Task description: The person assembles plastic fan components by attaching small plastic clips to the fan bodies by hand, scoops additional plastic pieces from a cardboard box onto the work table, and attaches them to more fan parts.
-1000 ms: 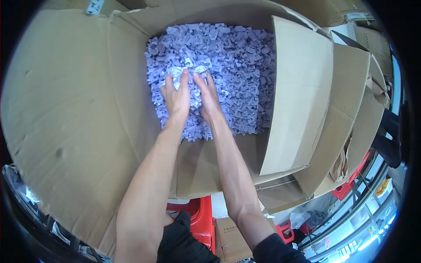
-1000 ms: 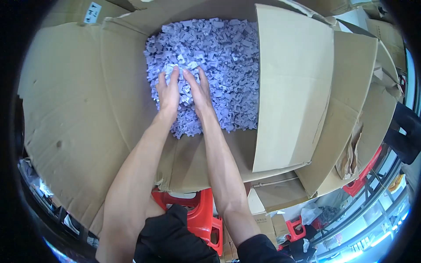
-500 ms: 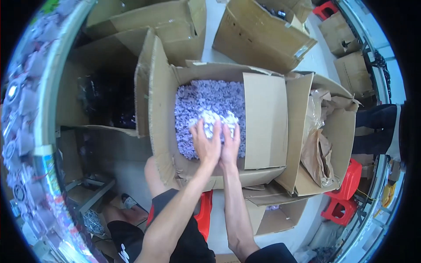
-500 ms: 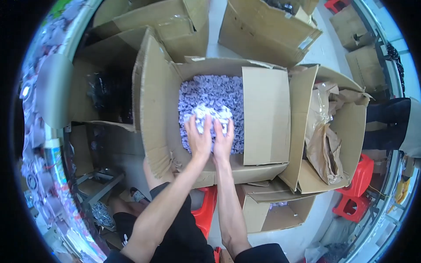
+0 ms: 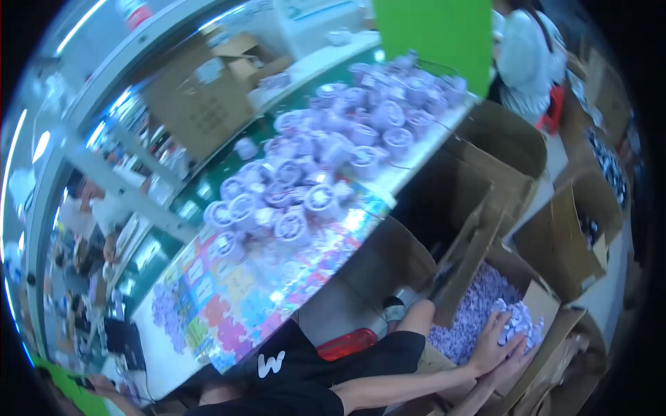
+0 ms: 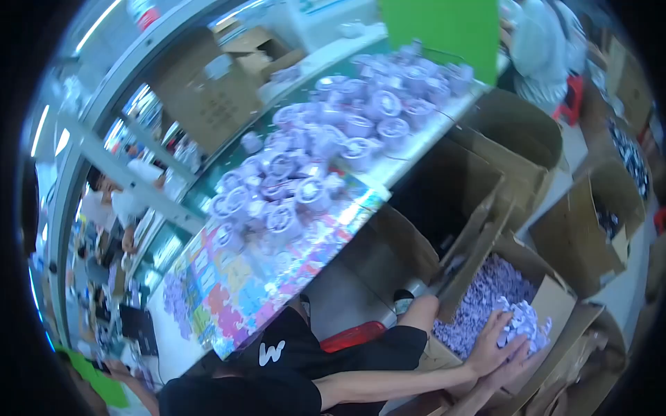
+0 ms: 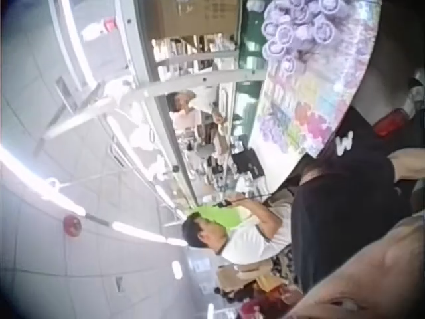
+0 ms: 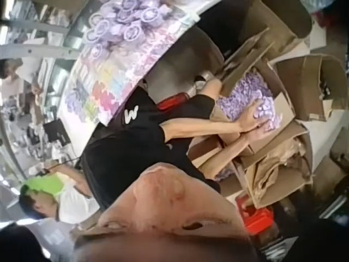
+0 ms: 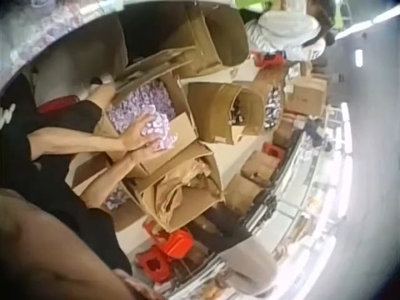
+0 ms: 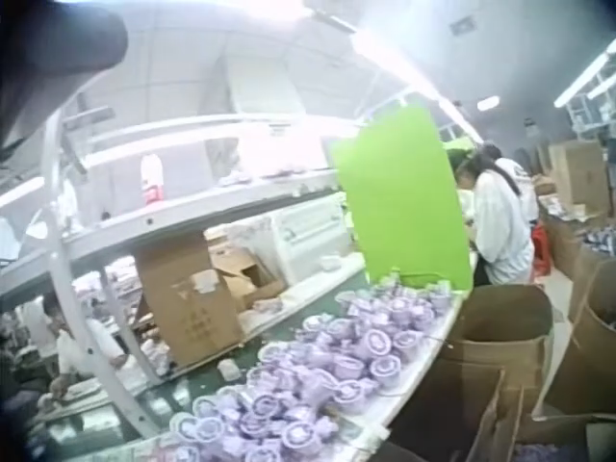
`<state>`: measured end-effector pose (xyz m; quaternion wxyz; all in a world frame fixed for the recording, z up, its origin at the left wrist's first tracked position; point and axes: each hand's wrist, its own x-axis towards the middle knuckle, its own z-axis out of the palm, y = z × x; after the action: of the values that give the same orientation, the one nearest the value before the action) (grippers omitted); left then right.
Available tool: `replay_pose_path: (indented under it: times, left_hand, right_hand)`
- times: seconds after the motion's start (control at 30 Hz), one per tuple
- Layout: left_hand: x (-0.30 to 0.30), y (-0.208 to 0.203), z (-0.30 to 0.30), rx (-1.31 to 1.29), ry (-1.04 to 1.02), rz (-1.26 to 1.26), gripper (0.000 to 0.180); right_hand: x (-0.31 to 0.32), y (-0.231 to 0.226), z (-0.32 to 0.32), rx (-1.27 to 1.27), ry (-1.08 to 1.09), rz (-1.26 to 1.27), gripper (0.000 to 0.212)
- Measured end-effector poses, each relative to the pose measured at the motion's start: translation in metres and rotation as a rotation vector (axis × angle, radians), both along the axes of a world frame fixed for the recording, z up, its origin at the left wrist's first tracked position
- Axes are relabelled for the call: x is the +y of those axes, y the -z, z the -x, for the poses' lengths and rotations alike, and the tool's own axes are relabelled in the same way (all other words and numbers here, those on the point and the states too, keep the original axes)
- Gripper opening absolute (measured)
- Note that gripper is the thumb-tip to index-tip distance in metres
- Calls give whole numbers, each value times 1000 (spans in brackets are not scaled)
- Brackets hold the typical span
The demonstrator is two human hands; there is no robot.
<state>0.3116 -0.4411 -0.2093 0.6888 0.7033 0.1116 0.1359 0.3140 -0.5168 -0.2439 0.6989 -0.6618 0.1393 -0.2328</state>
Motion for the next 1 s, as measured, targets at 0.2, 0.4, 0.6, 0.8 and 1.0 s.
replay_pose_path:
  times: [0.2, 0.4, 0.6, 0.8, 1.0]
  left_hand:
    - [79, -104, 38, -372, -209, 79, 62]
    - [201, -168, 116, -618, -665, -132, 61]
    - [317, -164, 265, -543, -1289, -334, 71]
    - [404, -162, 402, -508, -1748, -176, 58]
    - [454, -141, 486, -512, -1870, -115, 51]
  right_hand:
    - [82, -123, 22, -250, -275, 192, 53]
    - [227, -205, 76, -449, -820, -260, 74]
    - [373, -220, 198, -364, -1543, -352, 67]
    - [492, -206, 342, -401, -1826, -268, 47]
    - [555, -177, 432, -513, -1950, -220, 48]
